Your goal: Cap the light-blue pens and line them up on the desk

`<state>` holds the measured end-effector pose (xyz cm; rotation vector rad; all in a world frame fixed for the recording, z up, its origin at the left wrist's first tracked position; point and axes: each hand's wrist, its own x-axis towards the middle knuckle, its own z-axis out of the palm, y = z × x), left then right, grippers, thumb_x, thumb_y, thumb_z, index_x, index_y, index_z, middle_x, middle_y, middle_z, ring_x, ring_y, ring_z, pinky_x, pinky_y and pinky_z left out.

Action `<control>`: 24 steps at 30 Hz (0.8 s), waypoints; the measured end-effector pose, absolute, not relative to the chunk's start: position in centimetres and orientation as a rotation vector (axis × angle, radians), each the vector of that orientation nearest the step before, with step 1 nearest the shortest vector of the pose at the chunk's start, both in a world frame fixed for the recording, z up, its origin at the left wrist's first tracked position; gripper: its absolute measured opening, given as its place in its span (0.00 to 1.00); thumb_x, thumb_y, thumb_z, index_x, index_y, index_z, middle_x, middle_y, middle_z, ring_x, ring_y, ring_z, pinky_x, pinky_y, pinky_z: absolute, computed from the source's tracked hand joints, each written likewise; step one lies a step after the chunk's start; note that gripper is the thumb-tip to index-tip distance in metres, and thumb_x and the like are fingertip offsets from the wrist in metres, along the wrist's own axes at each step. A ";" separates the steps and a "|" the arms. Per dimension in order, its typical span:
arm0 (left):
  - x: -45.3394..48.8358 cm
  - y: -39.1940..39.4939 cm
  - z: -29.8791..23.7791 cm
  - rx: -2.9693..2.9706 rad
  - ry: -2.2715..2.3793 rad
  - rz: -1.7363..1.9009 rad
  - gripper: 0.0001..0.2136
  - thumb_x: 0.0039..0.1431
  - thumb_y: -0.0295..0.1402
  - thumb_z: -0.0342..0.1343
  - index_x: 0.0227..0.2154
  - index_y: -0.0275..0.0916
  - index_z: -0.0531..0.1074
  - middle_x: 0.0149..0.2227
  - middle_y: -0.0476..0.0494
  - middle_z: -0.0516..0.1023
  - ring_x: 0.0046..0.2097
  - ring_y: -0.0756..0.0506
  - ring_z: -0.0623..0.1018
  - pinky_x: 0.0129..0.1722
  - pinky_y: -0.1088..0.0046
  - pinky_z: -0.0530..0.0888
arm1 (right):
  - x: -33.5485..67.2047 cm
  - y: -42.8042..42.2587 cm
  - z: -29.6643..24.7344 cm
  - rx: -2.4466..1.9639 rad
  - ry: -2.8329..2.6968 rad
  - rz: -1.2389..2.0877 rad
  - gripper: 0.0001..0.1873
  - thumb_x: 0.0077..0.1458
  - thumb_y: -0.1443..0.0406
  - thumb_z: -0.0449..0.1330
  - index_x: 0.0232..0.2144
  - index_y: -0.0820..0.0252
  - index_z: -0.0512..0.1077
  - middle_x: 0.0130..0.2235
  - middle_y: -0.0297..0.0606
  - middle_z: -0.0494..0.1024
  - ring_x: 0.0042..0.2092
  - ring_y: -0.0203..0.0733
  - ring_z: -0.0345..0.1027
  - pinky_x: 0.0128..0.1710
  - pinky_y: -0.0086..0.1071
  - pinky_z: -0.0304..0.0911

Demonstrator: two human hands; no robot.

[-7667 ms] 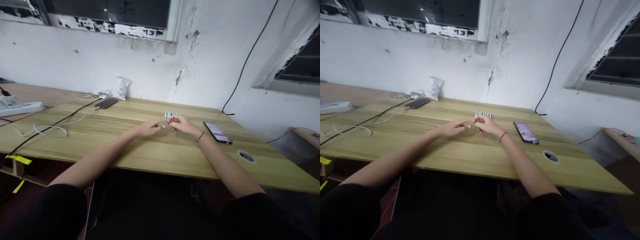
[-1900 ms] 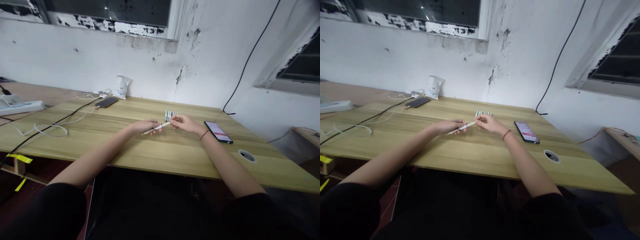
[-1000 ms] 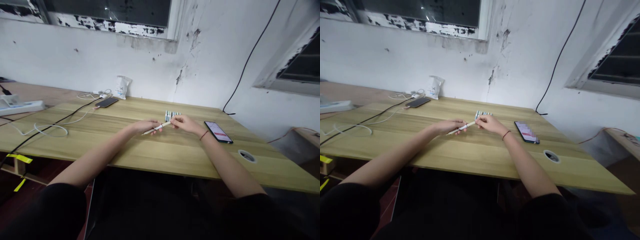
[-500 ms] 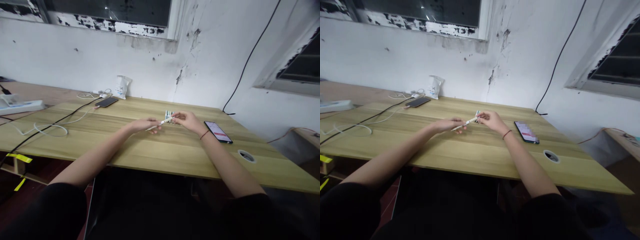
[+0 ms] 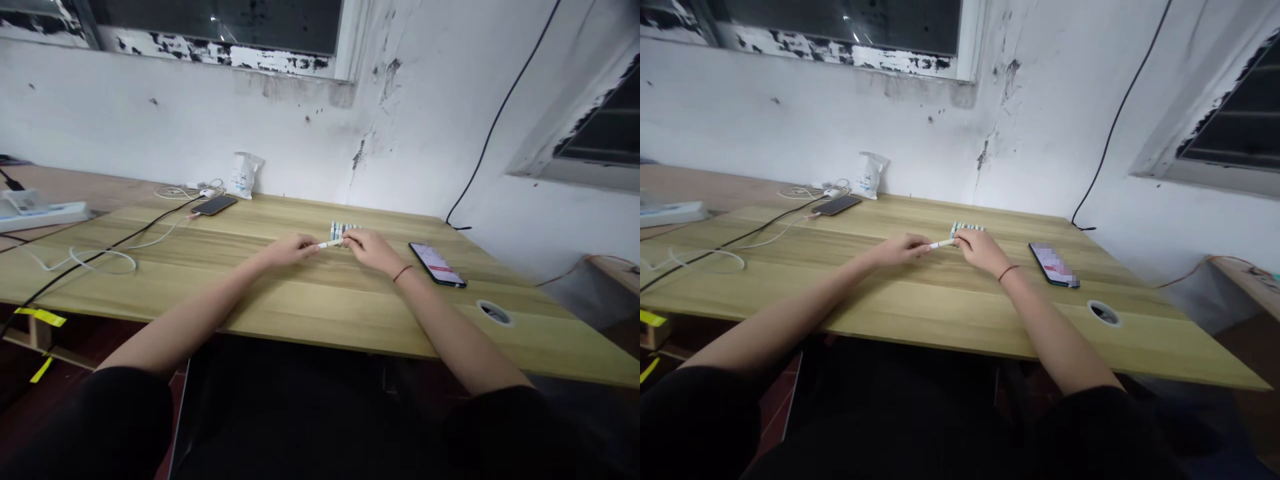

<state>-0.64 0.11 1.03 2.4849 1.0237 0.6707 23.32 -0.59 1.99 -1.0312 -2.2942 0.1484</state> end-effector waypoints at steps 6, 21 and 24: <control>-0.3 -0.2 0.8 2.760 1.210 0.930 0.16 0.63 0.40 0.44 0.44 0.41 0.73 0.40 0.41 0.77 0.41 0.44 0.73 0.41 0.72 0.63 | 22.6 -0.5 1.5 -1.079 -2.204 0.164 0.13 0.58 0.60 0.48 0.28 0.58 0.69 0.28 0.37 0.71 0.29 0.40 0.61 0.30 0.32 0.53; -2.4 3.3 -1.3 2.637 1.411 0.640 0.16 0.59 0.36 0.47 0.47 0.37 0.71 0.48 0.40 0.73 0.49 0.44 0.72 0.52 0.68 0.66 | 33.3 5.2 0.0 -2.184 -1.522 -0.072 0.19 0.55 0.63 0.48 0.35 0.68 0.77 0.40 0.56 0.77 0.45 0.54 0.70 0.40 0.35 0.61; -2.3 3.4 -1.4 2.688 1.407 0.497 0.15 0.59 0.36 0.47 0.43 0.38 0.74 0.45 0.41 0.74 0.47 0.45 0.74 0.51 0.70 0.67 | 33.1 5.1 -0.5 -2.282 -1.688 0.002 0.21 0.54 0.61 0.49 0.38 0.69 0.77 0.41 0.57 0.77 0.43 0.54 0.71 0.37 0.35 0.61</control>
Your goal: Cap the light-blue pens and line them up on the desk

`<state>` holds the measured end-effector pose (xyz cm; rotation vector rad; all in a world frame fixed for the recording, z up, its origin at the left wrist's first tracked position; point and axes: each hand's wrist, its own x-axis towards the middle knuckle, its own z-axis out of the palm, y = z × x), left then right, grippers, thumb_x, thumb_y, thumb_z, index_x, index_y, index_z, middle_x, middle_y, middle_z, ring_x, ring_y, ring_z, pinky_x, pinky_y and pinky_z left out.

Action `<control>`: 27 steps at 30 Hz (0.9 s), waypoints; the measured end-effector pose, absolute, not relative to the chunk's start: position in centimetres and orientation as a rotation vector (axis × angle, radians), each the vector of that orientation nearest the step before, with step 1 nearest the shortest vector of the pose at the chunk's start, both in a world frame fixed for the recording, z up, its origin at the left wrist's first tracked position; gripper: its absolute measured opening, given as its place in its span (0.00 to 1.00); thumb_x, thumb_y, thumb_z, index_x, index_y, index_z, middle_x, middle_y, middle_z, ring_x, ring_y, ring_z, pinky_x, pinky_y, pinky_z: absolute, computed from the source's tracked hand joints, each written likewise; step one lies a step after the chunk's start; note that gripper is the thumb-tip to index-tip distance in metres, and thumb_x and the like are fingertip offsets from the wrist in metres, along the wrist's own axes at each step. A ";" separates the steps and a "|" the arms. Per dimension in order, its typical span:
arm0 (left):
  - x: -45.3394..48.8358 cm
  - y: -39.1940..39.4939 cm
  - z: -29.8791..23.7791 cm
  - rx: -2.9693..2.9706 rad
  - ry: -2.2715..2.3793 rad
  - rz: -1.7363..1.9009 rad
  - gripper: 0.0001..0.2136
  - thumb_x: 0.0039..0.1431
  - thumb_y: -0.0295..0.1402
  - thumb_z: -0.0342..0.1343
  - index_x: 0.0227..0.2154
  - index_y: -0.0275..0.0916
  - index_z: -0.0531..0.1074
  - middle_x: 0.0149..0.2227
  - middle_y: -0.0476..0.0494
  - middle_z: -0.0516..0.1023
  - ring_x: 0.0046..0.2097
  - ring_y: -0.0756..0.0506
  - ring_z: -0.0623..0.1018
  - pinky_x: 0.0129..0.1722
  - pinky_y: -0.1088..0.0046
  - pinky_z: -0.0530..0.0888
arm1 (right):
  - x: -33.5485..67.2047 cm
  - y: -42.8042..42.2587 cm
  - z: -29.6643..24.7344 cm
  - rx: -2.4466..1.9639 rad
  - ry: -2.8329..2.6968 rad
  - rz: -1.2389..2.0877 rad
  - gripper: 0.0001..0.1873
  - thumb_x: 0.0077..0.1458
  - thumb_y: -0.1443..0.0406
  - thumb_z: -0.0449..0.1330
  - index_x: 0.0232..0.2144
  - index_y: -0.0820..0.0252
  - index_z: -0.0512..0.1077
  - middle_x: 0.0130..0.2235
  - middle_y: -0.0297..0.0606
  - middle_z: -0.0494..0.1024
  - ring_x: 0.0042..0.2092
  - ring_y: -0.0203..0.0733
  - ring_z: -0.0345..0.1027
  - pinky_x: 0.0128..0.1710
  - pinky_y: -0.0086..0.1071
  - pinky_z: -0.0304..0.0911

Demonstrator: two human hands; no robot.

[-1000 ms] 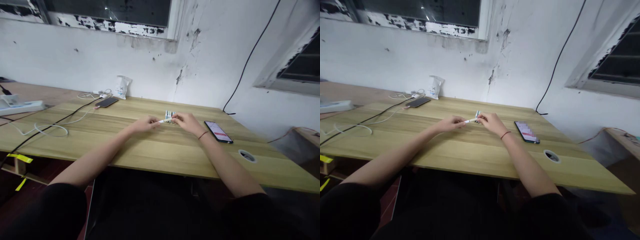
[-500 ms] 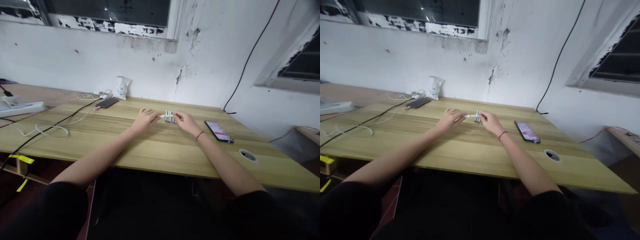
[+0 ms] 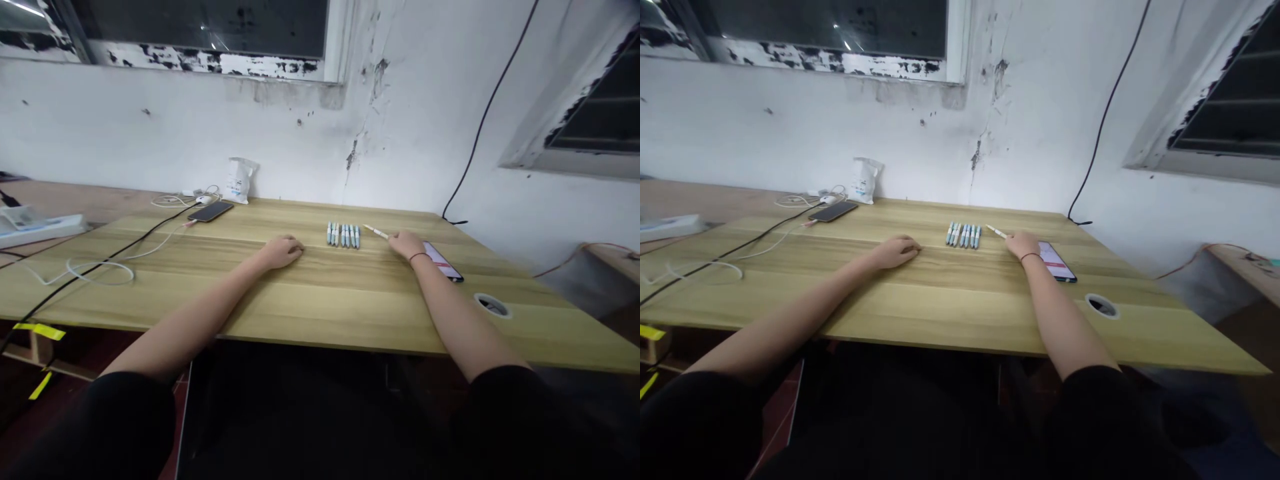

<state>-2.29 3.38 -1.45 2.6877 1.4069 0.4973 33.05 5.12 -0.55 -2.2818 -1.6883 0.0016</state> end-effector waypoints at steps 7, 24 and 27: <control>-2.1 2.9 -1.0 2.738 1.339 0.431 0.16 0.59 0.36 0.46 0.45 0.38 0.74 0.47 0.41 0.74 0.49 0.45 0.72 0.52 0.70 0.66 | 31.4 4.8 -0.2 -2.212 -2.051 0.048 0.21 0.54 0.57 0.51 0.37 0.68 0.76 0.37 0.54 0.78 0.38 0.50 0.71 0.34 0.33 0.60; -2.2 2.8 -1.1 2.719 1.340 0.407 0.15 0.60 0.36 0.47 0.46 0.39 0.73 0.48 0.42 0.73 0.50 0.46 0.71 0.52 0.71 0.65 | 27.1 2.4 1.0 -2.047 -2.221 -0.124 0.21 0.57 0.61 0.45 0.29 0.65 0.75 0.33 0.49 0.78 0.32 0.43 0.69 0.27 0.30 0.52; -1.8 2.7 -1.3 2.760 1.327 0.457 0.15 0.61 0.36 0.46 0.43 0.38 0.74 0.45 0.41 0.74 0.47 0.46 0.72 0.50 0.71 0.66 | 25.1 1.3 1.0 -1.864 -2.302 -0.193 0.19 0.56 0.63 0.46 0.25 0.63 0.74 0.28 0.45 0.77 0.27 0.39 0.64 0.25 0.30 0.47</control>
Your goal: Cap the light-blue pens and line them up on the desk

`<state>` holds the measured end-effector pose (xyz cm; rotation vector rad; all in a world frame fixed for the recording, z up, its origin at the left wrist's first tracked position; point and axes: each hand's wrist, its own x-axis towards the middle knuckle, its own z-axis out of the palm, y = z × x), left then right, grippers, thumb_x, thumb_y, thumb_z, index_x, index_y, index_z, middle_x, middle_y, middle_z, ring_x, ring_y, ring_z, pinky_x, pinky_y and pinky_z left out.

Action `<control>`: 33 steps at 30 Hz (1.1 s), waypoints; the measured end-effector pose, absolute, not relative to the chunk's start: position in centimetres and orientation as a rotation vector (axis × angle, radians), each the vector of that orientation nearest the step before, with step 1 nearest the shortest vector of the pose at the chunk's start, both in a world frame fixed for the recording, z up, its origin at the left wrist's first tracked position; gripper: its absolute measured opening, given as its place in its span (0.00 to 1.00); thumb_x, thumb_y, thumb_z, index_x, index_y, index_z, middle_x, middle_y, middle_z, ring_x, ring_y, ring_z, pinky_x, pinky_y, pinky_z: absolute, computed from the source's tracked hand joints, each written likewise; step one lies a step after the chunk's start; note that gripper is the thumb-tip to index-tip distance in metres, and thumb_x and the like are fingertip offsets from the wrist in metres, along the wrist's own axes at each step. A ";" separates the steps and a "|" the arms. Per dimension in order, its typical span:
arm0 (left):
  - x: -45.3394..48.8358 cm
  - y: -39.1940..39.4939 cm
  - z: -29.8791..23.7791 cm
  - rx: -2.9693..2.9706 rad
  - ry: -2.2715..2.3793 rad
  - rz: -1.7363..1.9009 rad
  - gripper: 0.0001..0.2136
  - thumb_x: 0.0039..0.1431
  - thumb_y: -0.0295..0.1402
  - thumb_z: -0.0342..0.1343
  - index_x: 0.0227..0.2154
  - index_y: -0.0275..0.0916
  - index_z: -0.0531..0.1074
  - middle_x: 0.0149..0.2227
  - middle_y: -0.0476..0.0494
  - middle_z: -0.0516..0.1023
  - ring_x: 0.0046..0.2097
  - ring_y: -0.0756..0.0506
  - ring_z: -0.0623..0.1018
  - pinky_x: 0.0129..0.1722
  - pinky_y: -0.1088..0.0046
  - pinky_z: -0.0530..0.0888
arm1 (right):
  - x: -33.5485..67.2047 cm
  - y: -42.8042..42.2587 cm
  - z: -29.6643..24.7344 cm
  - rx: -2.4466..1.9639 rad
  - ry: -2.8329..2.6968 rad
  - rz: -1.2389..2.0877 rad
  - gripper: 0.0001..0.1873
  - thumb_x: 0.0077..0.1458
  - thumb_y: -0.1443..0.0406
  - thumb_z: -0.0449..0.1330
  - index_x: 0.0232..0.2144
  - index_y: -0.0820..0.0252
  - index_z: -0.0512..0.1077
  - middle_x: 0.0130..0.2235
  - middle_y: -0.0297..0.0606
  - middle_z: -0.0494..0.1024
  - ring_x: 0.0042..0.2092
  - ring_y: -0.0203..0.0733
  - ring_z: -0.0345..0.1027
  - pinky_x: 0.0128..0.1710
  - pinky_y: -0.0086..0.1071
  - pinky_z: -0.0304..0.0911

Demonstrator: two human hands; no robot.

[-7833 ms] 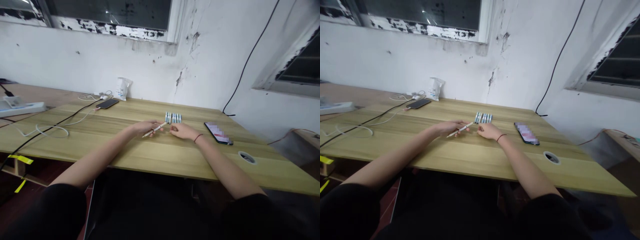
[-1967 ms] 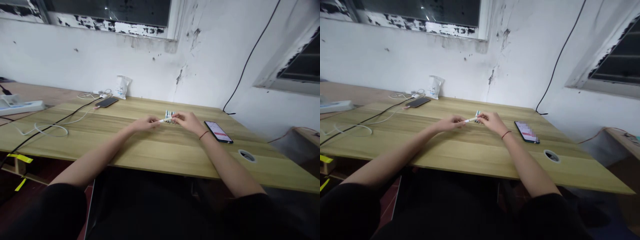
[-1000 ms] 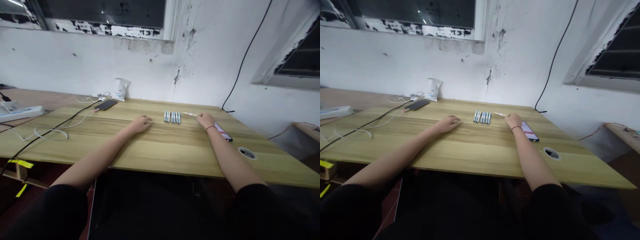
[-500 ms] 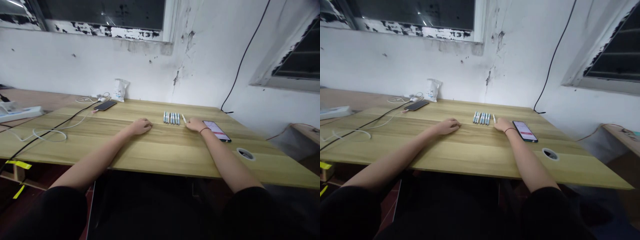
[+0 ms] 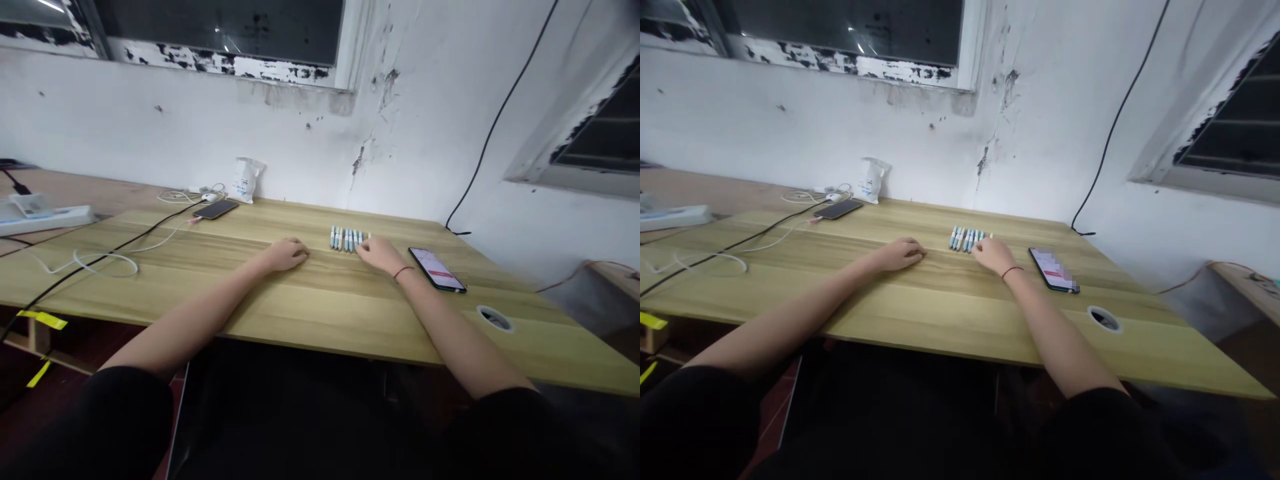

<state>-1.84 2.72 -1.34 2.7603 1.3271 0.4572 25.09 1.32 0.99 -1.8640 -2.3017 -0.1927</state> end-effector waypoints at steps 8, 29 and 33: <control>-0.4 2.8 -1.8 2.826 1.357 0.420 0.20 0.62 0.44 0.41 0.30 0.37 0.73 0.33 0.41 0.77 0.35 0.45 0.74 0.34 0.72 0.66 | 18.0 -2.1 -1.5 -1.601 -2.510 -0.258 0.21 0.58 0.60 0.46 0.25 0.62 0.76 0.29 0.43 0.78 0.28 0.39 0.66 0.27 0.30 0.49; 1.3 5.0 -1.4 2.916 1.428 0.217 0.21 0.59 0.41 0.40 0.31 0.38 0.77 0.33 0.38 0.79 0.34 0.42 0.76 0.32 0.69 0.66 | 19.2 -1.0 -1.7 -1.542 -2.504 -0.210 0.19 0.56 0.66 0.44 0.23 0.61 0.72 0.29 0.40 0.77 0.30 0.38 0.65 0.28 0.31 0.46; 1.9 5.8 -1.6 2.926 1.360 0.243 0.20 0.59 0.41 0.40 0.32 0.37 0.76 0.34 0.38 0.79 0.34 0.42 0.76 0.31 0.70 0.65 | 19.1 -1.2 -1.8 -1.582 -2.476 -0.223 0.17 0.55 0.64 0.46 0.23 0.60 0.71 0.28 0.39 0.76 0.29 0.38 0.63 0.26 0.31 0.43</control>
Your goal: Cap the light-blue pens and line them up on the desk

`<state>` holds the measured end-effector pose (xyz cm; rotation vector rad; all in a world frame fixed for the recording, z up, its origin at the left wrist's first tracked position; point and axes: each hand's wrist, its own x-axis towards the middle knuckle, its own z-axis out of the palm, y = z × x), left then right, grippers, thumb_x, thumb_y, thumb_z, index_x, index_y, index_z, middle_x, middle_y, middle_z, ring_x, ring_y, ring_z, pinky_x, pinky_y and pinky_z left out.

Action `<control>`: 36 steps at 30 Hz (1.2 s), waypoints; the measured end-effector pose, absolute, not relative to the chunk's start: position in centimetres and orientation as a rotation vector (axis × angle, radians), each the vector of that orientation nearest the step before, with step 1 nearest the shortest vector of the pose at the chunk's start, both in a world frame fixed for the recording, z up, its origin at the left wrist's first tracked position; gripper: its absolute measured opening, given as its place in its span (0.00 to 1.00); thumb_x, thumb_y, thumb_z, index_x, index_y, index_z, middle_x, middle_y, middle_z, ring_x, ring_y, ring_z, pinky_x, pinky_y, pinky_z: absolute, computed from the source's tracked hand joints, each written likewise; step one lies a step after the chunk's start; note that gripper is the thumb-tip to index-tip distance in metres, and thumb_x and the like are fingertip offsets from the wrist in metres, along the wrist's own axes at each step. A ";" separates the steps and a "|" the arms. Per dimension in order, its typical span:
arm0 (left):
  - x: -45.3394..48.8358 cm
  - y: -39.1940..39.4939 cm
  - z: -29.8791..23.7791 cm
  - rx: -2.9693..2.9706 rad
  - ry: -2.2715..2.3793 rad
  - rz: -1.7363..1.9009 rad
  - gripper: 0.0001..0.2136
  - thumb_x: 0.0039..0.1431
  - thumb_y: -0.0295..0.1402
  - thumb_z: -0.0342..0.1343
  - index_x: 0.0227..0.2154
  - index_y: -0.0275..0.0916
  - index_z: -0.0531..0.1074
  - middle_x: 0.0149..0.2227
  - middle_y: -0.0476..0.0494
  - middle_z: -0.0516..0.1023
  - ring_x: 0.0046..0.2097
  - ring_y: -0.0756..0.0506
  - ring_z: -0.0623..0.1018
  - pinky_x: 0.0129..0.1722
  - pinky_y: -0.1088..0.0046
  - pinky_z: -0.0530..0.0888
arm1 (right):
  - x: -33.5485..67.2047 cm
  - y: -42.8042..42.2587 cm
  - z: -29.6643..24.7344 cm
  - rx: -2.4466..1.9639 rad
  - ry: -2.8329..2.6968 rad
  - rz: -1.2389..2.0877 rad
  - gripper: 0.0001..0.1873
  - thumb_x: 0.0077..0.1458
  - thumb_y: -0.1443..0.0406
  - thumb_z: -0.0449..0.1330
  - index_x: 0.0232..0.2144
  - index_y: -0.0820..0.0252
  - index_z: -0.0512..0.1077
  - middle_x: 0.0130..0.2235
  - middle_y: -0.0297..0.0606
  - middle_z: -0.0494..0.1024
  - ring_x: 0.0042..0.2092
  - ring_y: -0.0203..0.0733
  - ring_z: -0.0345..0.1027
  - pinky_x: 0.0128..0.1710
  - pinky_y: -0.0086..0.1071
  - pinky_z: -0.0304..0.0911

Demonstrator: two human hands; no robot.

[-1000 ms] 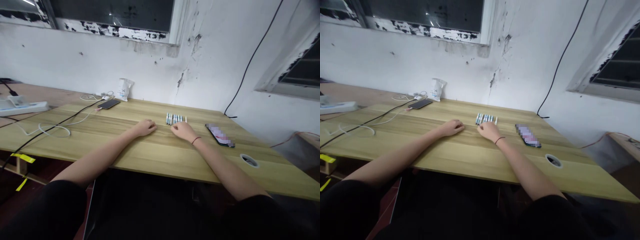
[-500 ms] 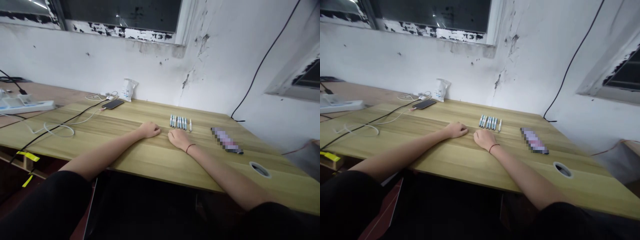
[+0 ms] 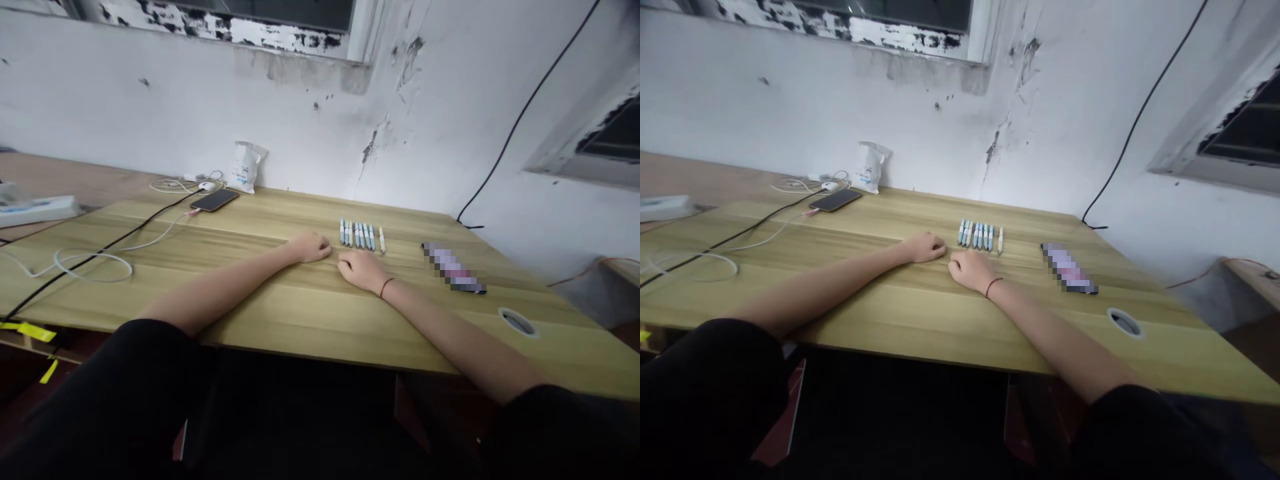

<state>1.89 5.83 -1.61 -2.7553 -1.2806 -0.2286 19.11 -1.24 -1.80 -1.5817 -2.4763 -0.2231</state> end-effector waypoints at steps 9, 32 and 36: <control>1.8 5.0 -1.9 -2.782 -1.304 -0.319 0.20 0.61 0.41 0.39 0.33 0.37 0.76 0.36 0.37 0.78 0.37 0.41 0.76 0.34 0.68 0.68 | 18.3 0.0 -1.9 -1.626 -2.497 -0.229 0.17 0.55 0.60 0.49 0.21 0.60 0.72 0.25 0.39 0.76 0.27 0.38 0.63 0.26 0.30 0.44; 0.9 4.2 -1.6 -2.770 -1.265 -0.319 0.17 0.62 0.38 0.41 0.30 0.38 0.74 0.35 0.40 0.78 0.38 0.44 0.76 0.36 0.70 0.69 | 17.7 0.4 -1.8 -1.450 -2.535 -0.164 0.15 0.58 0.62 0.49 0.30 0.59 0.74 0.33 0.38 0.79 0.34 0.39 0.69 0.29 0.28 0.51; 0.9 4.2 -1.6 -2.767 -1.235 -0.313 0.17 0.61 0.38 0.40 0.30 0.38 0.73 0.35 0.40 0.78 0.37 0.43 0.76 0.34 0.69 0.68 | 17.7 0.4 -1.7 -1.441 -2.531 -0.171 0.15 0.58 0.62 0.49 0.30 0.59 0.74 0.33 0.39 0.78 0.33 0.39 0.69 0.29 0.28 0.50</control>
